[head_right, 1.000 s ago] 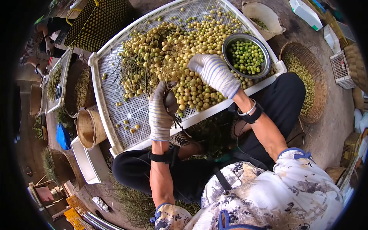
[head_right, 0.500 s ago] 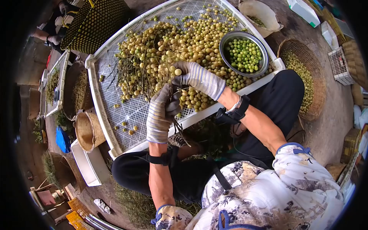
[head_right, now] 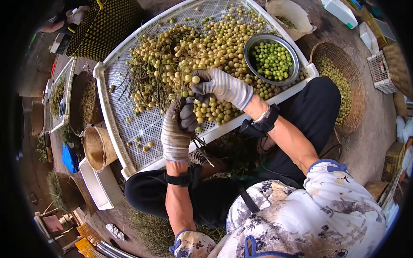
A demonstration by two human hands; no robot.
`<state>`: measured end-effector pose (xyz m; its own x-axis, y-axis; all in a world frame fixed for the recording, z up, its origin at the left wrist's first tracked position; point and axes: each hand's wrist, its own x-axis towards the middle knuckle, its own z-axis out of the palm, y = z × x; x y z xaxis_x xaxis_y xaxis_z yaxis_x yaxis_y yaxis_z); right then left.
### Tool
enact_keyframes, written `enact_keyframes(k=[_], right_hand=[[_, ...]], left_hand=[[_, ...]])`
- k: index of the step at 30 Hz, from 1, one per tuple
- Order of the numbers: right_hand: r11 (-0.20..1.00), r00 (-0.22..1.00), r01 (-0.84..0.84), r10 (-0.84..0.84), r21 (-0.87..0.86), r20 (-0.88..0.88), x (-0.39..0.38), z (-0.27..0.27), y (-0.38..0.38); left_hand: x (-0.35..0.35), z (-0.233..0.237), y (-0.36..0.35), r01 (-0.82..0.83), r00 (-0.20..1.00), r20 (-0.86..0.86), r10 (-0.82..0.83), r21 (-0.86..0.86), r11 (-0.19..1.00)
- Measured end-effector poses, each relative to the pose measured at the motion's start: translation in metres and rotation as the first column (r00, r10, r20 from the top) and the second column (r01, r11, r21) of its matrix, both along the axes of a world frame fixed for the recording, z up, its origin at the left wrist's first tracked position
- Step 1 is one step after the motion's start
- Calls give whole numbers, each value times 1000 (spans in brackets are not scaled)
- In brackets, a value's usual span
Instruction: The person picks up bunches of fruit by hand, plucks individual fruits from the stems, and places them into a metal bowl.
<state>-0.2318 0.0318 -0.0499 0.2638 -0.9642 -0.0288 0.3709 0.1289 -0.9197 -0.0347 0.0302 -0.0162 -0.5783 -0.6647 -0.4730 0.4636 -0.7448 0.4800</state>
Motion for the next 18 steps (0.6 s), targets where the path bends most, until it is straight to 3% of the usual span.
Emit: enact_keyframes(k=[1,2,4,5,8,12,13,16,18], right_hand=[[999,996,-10,7,-31,-90,-4,-1,-1],[999,943,36,-45,-31,-330,-3,11,0],[844,595,80,-467,-530,-654,3,4,-3],[839,658,133,-473,-528,-585,4,4,-4],[994,964,105,-96,24,-246,-7,10,6],[999,997,-20,16,45,75,-6,8,7],[993,992,11,-25,115,123,-5,8,7],[991,996,71,-64,115,-65,-3,8,2],[990,995,102,-102,97,4,2,10,4]], left_hand=[[0,4,3,-19,993,114,27,-69,997],[-1,10,6,-26,973,225,57,-138,990],[1,11,4,48,967,254,3,-194,980],[2,11,6,33,974,225,10,-183,983],[4,10,5,21,985,173,12,-190,982],[2,15,3,82,959,284,-12,-233,969],[3,14,3,95,953,304,-13,-258,962],[4,14,-1,133,898,441,-6,-257,957],[6,10,-3,120,933,358,-39,-209,971]])
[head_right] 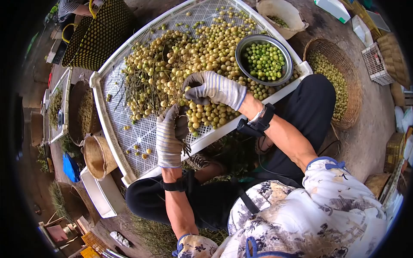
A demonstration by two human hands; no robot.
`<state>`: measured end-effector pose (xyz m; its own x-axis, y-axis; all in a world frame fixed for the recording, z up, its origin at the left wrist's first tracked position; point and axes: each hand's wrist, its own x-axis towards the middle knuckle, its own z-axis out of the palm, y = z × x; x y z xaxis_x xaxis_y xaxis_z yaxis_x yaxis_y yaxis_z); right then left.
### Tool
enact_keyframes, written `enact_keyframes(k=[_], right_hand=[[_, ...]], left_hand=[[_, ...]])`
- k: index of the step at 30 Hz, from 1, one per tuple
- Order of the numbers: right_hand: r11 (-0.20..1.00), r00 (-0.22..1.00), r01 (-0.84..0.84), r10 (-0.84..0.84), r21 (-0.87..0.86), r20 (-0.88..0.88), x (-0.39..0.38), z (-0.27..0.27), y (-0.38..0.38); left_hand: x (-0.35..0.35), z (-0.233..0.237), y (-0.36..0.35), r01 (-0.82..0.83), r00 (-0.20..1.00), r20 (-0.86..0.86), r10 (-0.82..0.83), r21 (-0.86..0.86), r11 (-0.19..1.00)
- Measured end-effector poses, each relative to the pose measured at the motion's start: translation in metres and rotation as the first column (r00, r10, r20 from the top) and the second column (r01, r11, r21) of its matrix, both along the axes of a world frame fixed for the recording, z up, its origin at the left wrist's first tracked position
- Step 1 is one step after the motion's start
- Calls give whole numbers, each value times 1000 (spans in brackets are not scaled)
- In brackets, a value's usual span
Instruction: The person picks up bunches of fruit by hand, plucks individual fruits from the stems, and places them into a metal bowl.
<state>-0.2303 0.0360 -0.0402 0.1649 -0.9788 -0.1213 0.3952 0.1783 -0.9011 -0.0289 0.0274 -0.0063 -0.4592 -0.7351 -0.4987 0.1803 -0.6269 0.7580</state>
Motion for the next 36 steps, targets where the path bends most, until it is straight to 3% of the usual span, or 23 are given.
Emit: enact_keyframes(k=[3,6,7,10,11,12,13,14,15,16,17,18,19,22,24,28,30,31,34,35,36], right_hand=[[995,992,10,3,-103,130,4,-4,-1],[991,995,94,-93,-95,21,9,8,3],[979,976,158,-175,-128,-132,11,15,5],[973,957,225,-231,-53,-176,14,23,4],[977,976,214,-215,24,33,12,17,3],[997,858,55,-74,53,508,6,0,-10],[998,913,60,-60,13,403,-7,-15,-10],[998,955,62,-50,-30,291,-16,-11,-9],[995,988,78,-85,55,128,-24,1,-8],[968,939,206,-236,-143,-249,-23,9,-8],[900,724,238,-415,-366,-551,-19,20,-9],[805,387,167,-584,-569,-714,-17,28,-9],[705,169,51,-704,-707,-690,-19,34,-8],[815,491,-32,-492,-579,-719,-8,57,9],[749,353,-126,-579,-650,-735,11,58,15],[783,230,-57,-594,-620,-771,33,44,24],[788,165,-22,-604,-616,-779,40,42,30],[825,237,16,-553,-565,-799,39,38,31],[866,287,161,-501,-474,-817,48,32,36],[817,146,120,-576,-564,-804,53,22,35],[768,195,160,-640,-620,-743,55,22,35]], left_hand=[[-2,-7,2,-18,956,-285,63,156,988],[0,-17,-5,131,858,-513,25,265,955],[0,-21,-5,153,833,-553,29,280,948],[-3,-24,-4,177,787,-614,52,306,936],[-3,-21,-3,144,799,-597,71,305,941],[-1,-20,-2,110,810,-579,92,303,947],[4,-28,-5,172,748,-662,45,258,951],[5,-27,-6,156,772,-634,48,263,952],[5,-26,-7,142,795,-605,52,268,953],[4,-27,-6,127,816,-575,56,274,953],[3,-32,-6,143,800,-599,35,247,958],[1,-31,-4,88,846,-529,60,249,965],[-1,-27,-1,32,886,-455,85,243,969],[-8,-13,6,-61,938,-332,104,139,988],[-12,-12,5,-56,963,-262,61,25,998],[-20,-4,14,-139,986,-102,135,-35,990],[-23,-9,19,-193,971,-150,187,-28,981],[-23,-15,21,-198,965,-182,189,-30,980],[-28,-20,27,-265,950,-174,258,-19,964],[-28,-32,25,-278,942,-185,280,35,960],[-26,-44,24,-289,933,-195,302,90,953]])
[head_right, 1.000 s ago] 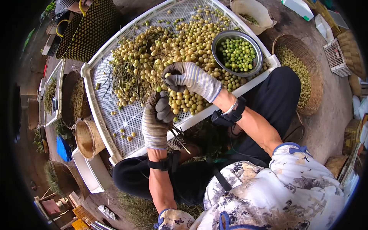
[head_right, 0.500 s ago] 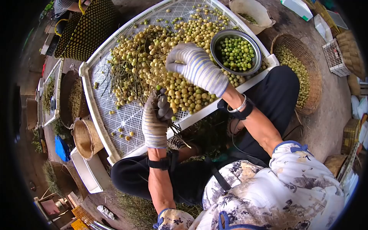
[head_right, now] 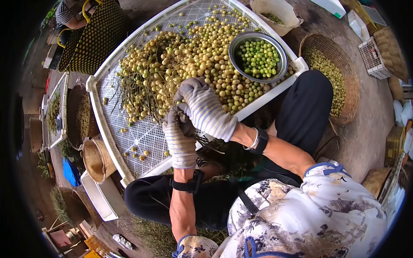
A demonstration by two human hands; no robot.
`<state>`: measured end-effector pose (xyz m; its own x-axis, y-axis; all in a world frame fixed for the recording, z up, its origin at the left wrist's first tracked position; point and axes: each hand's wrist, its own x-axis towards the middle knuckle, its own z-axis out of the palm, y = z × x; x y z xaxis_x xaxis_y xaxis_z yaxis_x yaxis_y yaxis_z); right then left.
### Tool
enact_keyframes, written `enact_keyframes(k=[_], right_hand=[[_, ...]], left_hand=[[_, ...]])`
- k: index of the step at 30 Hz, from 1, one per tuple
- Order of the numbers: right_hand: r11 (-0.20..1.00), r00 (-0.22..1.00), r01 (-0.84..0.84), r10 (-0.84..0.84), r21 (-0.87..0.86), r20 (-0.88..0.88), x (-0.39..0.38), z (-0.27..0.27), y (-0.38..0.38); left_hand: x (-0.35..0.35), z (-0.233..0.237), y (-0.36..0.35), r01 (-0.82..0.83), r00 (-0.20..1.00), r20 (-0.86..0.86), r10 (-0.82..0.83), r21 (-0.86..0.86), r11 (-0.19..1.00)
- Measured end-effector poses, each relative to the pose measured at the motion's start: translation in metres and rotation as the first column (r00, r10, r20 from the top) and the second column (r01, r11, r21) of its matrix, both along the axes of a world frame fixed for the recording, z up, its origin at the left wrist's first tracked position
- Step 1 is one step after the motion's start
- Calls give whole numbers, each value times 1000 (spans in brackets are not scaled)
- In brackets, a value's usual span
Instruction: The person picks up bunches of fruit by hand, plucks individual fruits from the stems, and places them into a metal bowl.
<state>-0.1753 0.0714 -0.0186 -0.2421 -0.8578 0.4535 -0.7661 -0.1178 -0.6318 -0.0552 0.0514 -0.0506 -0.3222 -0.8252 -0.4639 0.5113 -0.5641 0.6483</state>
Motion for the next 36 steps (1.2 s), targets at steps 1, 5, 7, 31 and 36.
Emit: enact_keyframes(k=[1,5,7,31,36], right_hand=[[999,996,-20,23,-31,85,0,-6,-2],[989,772,-142,131,-32,622,-8,2,-4],[993,773,-40,104,-115,626,-23,-5,-10],[947,933,-226,143,229,331,-28,4,-2],[968,946,-224,187,117,266,-23,-9,-1]], left_hand=[[7,-13,-5,91,981,-168,-98,-51,995],[-1,15,-7,143,954,-267,-137,2,990],[3,16,-9,154,941,-307,-141,18,988],[-8,27,0,170,939,321,-126,-112,979],[3,14,-4,226,908,384,-170,-106,968]])
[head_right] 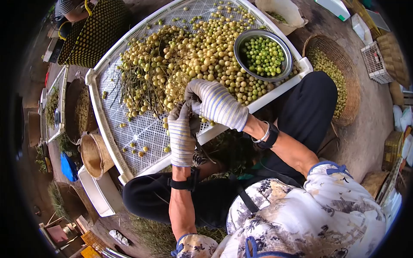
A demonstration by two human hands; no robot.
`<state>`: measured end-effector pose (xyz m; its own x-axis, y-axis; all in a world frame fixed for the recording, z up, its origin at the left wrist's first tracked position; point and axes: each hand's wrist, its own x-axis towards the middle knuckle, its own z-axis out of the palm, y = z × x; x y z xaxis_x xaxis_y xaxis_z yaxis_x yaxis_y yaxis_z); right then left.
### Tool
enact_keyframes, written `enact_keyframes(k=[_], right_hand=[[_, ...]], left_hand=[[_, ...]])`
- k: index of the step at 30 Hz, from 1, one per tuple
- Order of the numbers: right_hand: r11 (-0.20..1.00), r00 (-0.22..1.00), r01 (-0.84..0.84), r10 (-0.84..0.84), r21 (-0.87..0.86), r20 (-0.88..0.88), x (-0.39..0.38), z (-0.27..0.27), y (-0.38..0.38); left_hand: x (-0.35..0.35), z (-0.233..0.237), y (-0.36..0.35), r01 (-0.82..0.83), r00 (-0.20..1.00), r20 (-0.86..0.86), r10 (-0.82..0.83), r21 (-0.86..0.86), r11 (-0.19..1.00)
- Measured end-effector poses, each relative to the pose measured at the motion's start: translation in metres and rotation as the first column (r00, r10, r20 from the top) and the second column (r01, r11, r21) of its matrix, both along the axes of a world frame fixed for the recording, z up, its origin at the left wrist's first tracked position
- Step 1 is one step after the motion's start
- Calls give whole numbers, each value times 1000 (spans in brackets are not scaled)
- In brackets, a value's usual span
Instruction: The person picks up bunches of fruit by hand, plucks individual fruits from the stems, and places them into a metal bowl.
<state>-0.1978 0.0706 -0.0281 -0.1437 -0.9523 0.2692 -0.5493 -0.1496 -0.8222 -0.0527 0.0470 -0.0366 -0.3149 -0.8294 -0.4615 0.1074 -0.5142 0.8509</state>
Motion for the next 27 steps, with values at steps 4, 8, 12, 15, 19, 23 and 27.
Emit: enact_keyframes(k=[4,8,12,15,19,23,27], right_hand=[[988,995,-93,88,122,43,-16,3,-1],[978,996,54,-39,201,-74,-51,21,-11],[956,852,-157,5,-247,-523,-46,28,-37],[896,812,-436,352,-83,-465,-13,32,-41],[914,802,-404,374,38,-465,1,18,-38],[973,978,-195,184,124,96,-9,16,-36],[924,962,-271,257,270,87,-21,25,-36]], left_hand=[[-7,1,-6,-115,991,87,100,181,977],[-15,9,3,-213,976,82,204,123,969],[-8,-41,-7,9,963,257,87,-351,936],[-9,-29,-2,283,807,586,70,-488,826],[-8,-8,-2,434,625,779,58,-408,803],[-11,-6,1,391,656,741,145,-497,775],[-11,4,-3,455,594,800,87,-423,784]])
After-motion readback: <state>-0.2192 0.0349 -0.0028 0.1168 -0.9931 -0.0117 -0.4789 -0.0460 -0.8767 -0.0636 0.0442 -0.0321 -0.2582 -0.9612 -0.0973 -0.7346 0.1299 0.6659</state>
